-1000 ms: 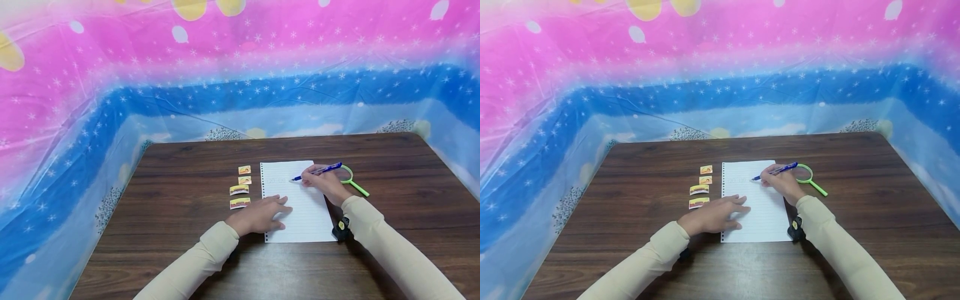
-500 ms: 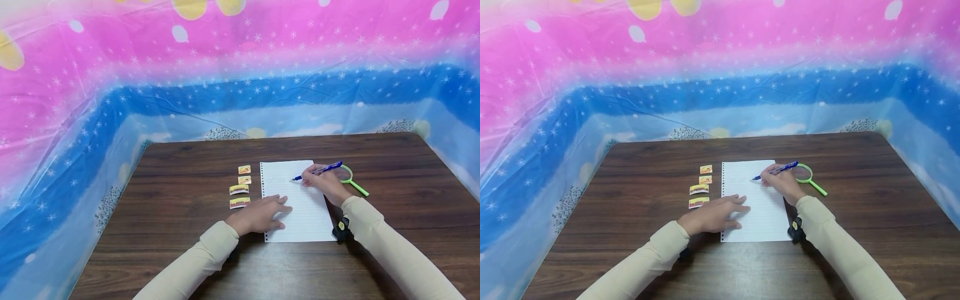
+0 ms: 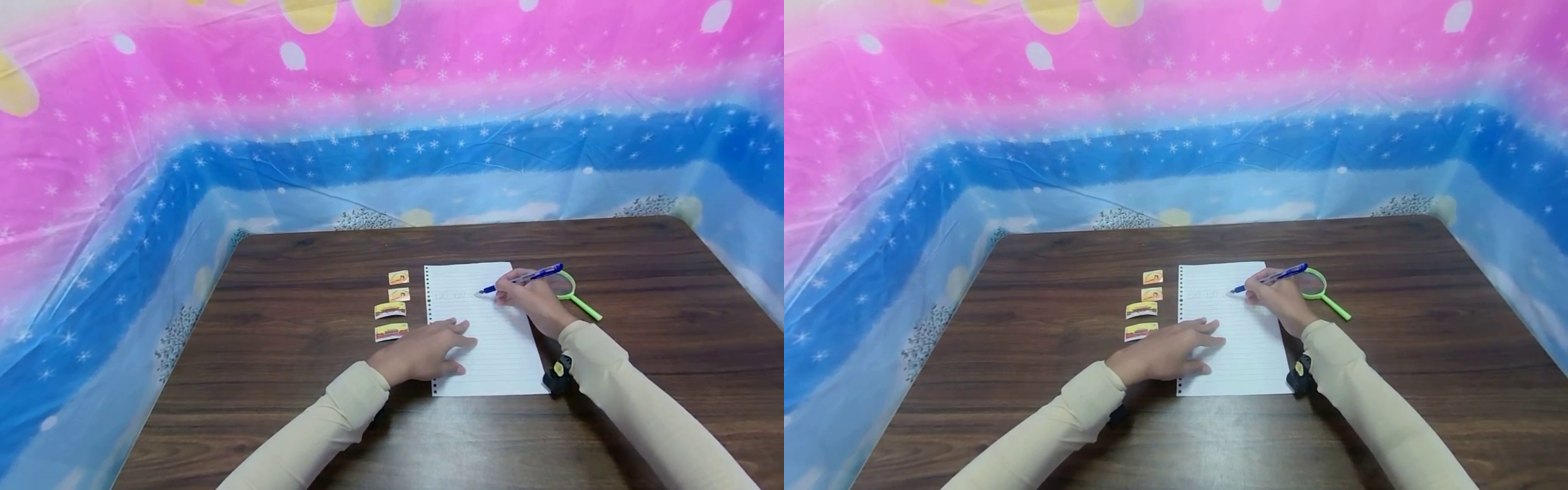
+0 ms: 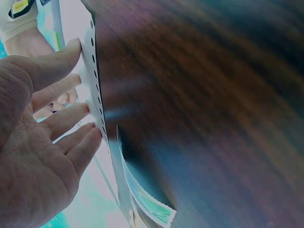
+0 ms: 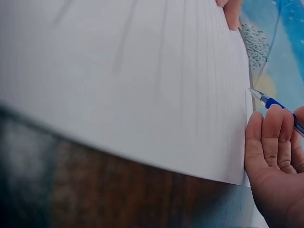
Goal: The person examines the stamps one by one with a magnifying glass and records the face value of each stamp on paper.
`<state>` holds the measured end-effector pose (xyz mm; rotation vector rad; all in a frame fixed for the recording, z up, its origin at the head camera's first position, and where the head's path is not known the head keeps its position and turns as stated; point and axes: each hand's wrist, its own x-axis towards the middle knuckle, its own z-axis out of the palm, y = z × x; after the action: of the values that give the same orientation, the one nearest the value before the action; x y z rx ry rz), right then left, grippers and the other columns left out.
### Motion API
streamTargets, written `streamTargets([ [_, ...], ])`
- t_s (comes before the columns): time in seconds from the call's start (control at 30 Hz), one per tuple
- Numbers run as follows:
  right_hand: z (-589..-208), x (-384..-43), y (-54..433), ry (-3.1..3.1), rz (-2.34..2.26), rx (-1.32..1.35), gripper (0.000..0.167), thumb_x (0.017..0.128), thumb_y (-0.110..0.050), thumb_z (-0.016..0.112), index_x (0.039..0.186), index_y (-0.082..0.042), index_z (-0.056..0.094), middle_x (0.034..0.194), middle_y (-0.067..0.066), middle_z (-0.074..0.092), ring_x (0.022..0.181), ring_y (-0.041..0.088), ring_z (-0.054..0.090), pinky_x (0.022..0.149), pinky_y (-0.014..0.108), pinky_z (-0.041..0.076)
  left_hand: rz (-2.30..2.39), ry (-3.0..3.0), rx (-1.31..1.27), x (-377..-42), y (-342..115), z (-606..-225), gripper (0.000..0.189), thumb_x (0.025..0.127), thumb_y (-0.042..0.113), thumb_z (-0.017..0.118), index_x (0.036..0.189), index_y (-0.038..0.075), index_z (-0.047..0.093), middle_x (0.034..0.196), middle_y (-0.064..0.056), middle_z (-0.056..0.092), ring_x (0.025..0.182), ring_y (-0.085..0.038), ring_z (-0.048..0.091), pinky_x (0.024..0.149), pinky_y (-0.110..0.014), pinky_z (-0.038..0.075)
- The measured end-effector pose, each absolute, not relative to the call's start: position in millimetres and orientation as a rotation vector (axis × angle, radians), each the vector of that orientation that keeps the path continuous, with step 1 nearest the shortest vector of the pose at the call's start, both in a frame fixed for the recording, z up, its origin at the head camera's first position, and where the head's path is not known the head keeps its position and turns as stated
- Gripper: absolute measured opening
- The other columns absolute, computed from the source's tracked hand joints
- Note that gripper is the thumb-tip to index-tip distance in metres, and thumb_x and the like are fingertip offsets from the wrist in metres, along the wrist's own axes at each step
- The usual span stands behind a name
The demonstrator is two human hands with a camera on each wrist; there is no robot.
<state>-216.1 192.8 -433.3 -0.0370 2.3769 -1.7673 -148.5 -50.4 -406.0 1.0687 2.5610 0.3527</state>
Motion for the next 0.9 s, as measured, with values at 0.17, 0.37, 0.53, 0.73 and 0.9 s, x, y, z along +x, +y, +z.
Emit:
streamTargets([
  [0.17, -434.8, -216.9, 192.8, 2.364, -1.767, -0.010, 0.027, 0.100, -0.022, 0.063, 0.113, 0.002, 0.060, 0.107, 0.020, 0.068, 0.092, 0.021, 0.066, 0.086, 0.026, 0.055, 0.349, 2.566, 1.082, -148.3, -50.6, -405.7, 0.052, 0.098, 0.028, 0.069, 0.147, 0.017, 0.055, 0.160, -0.008, 0.037, 0.149, -0.025, 0.031, 0.118, -0.039, 0.031],
  [0.37, -434.6, -216.5, 192.4, 2.377, -1.786, -0.054, 0.030, 0.100, -0.022, 0.064, 0.114, 0.004, 0.061, 0.108, 0.022, 0.068, 0.093, 0.020, 0.067, 0.085, 0.026, 0.056, 0.347, 2.568, 1.081, -149.0, -50.0, -406.2, 0.052, 0.098, 0.027, 0.069, 0.147, 0.017, 0.056, 0.160, -0.008, 0.038, 0.149, -0.025, 0.031, 0.118, -0.038, 0.031],
  [0.53, -433.9, -215.4, 191.9, 2.406, -1.763, -0.040, 0.028, 0.098, -0.023, 0.065, 0.111, 0.002, 0.062, 0.101, 0.016, 0.070, 0.091, 0.019, 0.068, 0.089, 0.030, 0.055, 0.332, 2.572, 1.067, -148.9, -49.6, -406.0, 0.052, 0.098, 0.028, 0.069, 0.147, 0.018, 0.056, 0.160, -0.007, 0.038, 0.150, -0.025, 0.031, 0.118, -0.038, 0.032],
  [0.73, -434.6, -215.2, 192.7, 2.390, -1.772, -0.060, 0.023, 0.097, -0.019, 0.064, 0.106, 0.003, 0.061, 0.094, 0.015, 0.069, 0.086, 0.022, 0.069, 0.090, 0.033, 0.055, 0.338, 2.560, 1.059, -147.2, -49.2, -404.4, 0.052, 0.099, 0.029, 0.069, 0.148, 0.018, 0.055, 0.161, -0.007, 0.036, 0.150, -0.025, 0.029, 0.118, -0.040, 0.031],
  [0.9, -434.8, -215.3, 191.4, 2.396, -1.775, -0.037, 0.023, 0.098, -0.019, 0.062, 0.108, 0.002, 0.061, 0.093, 0.013, 0.069, 0.086, 0.021, 0.069, 0.088, 0.031, 0.055, 0.325, 2.566, 1.061, -147.6, -48.8, -404.9, 0.052, 0.099, 0.029, 0.069, 0.148, 0.018, 0.055, 0.161, -0.007, 0.037, 0.150, -0.025, 0.029, 0.118, -0.039, 0.031],
])
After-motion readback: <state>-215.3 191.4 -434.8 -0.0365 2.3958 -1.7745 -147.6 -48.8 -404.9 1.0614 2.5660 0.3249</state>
